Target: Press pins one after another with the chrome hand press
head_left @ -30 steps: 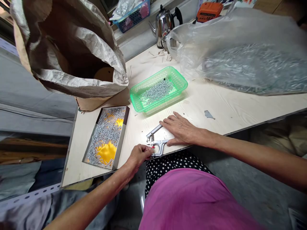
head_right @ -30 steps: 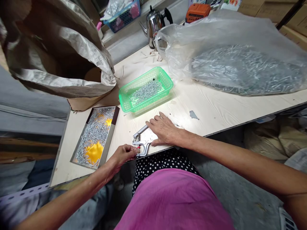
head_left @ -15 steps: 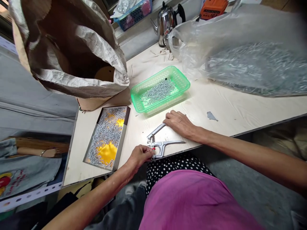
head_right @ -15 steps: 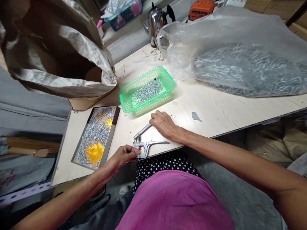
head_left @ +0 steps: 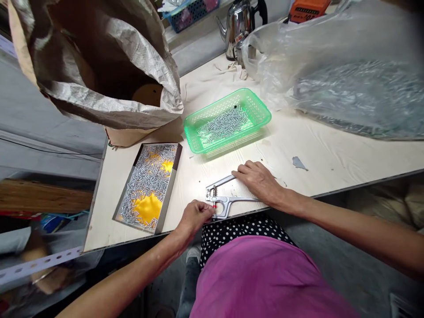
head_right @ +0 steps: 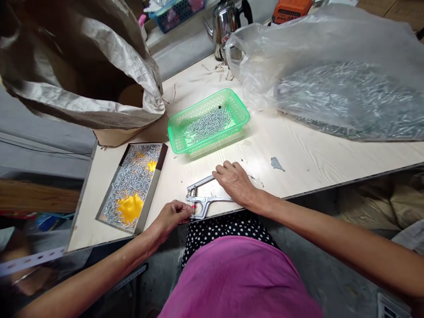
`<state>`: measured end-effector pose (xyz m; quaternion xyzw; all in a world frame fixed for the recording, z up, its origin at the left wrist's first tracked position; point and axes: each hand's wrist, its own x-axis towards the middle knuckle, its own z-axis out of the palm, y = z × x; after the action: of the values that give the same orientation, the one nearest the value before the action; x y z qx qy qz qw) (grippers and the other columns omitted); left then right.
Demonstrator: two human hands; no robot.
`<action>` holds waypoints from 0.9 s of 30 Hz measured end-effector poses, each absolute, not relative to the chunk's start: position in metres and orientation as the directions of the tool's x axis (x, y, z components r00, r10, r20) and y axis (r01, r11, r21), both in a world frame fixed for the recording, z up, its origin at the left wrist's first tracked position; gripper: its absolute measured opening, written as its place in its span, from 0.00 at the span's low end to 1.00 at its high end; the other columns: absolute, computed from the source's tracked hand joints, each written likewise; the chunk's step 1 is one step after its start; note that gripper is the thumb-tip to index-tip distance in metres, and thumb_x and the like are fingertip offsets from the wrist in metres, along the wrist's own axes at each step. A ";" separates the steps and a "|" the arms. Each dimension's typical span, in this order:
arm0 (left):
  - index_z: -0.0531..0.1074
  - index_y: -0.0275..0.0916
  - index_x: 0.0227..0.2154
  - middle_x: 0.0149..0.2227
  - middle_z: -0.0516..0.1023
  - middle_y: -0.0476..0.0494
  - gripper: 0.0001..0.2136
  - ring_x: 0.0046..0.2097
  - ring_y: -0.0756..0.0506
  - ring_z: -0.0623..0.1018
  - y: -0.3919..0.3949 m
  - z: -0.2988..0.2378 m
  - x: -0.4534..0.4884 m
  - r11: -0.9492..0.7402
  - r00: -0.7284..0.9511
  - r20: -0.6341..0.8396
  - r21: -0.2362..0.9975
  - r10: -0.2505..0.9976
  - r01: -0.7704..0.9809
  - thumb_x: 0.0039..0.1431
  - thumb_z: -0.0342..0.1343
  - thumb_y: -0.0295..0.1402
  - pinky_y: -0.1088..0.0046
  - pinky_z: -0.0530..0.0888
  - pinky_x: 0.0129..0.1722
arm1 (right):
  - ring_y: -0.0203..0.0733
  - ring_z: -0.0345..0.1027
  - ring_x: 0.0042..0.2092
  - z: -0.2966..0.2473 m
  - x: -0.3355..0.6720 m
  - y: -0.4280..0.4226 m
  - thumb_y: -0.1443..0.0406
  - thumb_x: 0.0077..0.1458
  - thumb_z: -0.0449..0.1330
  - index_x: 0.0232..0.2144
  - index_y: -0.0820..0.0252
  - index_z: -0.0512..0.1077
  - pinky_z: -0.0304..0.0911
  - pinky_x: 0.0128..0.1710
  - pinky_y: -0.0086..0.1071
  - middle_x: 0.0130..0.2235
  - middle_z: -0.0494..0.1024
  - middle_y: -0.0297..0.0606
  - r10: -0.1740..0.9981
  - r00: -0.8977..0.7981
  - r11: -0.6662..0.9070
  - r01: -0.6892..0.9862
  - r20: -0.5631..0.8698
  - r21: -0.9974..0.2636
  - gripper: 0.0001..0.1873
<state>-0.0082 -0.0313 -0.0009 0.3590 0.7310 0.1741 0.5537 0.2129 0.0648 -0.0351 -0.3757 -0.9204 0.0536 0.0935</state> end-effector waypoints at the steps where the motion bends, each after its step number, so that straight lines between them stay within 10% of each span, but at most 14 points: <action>1: 0.71 0.35 0.20 0.21 0.68 0.51 0.18 0.26 0.51 0.66 -0.032 -0.001 -0.008 0.682 -0.134 -0.683 0.651 0.718 0.334 0.38 0.65 0.47 0.74 0.65 0.29 | 0.47 0.58 0.42 -0.035 0.213 0.063 0.71 0.64 0.51 0.44 0.61 0.72 0.47 0.38 0.37 0.40 0.74 0.41 0.705 -0.698 0.709 0.686 0.125 -0.166 0.11; 8: 0.71 0.35 0.19 0.20 0.67 0.51 0.15 0.25 0.51 0.66 -0.032 -0.007 -0.010 0.656 -0.119 -0.674 0.640 0.730 0.400 0.42 0.62 0.45 0.74 0.64 0.28 | 0.48 0.60 0.44 -0.026 0.213 0.051 0.66 0.65 0.52 0.45 0.62 0.71 0.50 0.42 0.38 0.42 0.75 0.42 0.730 -0.679 0.674 0.698 0.075 -0.241 0.11; 15: 0.72 0.35 0.20 0.20 0.66 0.51 0.13 0.24 0.51 0.66 -0.036 -0.008 -0.012 0.592 -0.106 -0.652 0.592 0.751 0.548 0.52 0.57 0.40 0.74 0.63 0.27 | 0.55 0.61 0.50 -0.029 0.229 0.041 0.50 0.52 0.64 0.58 0.64 0.62 0.52 0.54 0.48 0.50 0.71 0.48 0.693 -0.711 0.706 0.638 0.119 -0.306 0.37; 21: 0.73 0.37 0.42 0.46 0.71 0.39 0.12 0.49 0.41 0.71 -0.036 0.013 0.008 0.069 -0.009 -0.129 0.468 0.992 0.881 0.56 0.59 0.36 0.63 0.70 0.48 | 0.54 0.64 0.46 -0.038 0.216 0.040 0.58 0.48 0.67 0.53 0.64 0.67 0.61 0.48 0.46 0.46 0.72 0.48 0.661 -0.724 0.745 0.604 0.196 -0.282 0.32; 24: 0.66 0.34 0.54 0.57 0.66 0.32 0.32 0.55 0.35 0.67 -0.019 0.013 0.017 -0.104 0.151 -0.139 0.297 0.979 0.949 0.46 0.68 0.39 0.57 0.68 0.54 | 0.54 0.66 0.44 -0.049 0.201 0.045 0.61 0.47 0.65 0.50 0.63 0.70 0.65 0.43 0.47 0.44 0.74 0.49 0.607 -0.743 0.793 0.542 0.283 -0.277 0.27; 27: 0.64 0.31 0.54 0.49 0.73 0.31 0.32 0.50 0.35 0.71 -0.002 0.008 0.012 -0.180 0.236 -0.255 0.223 0.938 0.958 0.50 0.65 0.44 0.58 0.71 0.48 | 0.56 0.68 0.46 -0.067 0.189 0.059 0.62 0.44 0.64 0.50 0.63 0.71 0.67 0.44 0.48 0.46 0.75 0.51 0.519 -0.790 0.849 0.431 0.326 -0.306 0.28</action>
<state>0.0117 -0.0019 0.0078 0.7675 0.6175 -0.0301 0.1694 0.1890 0.0593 -0.0666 -0.2528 -0.9398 0.1084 0.2026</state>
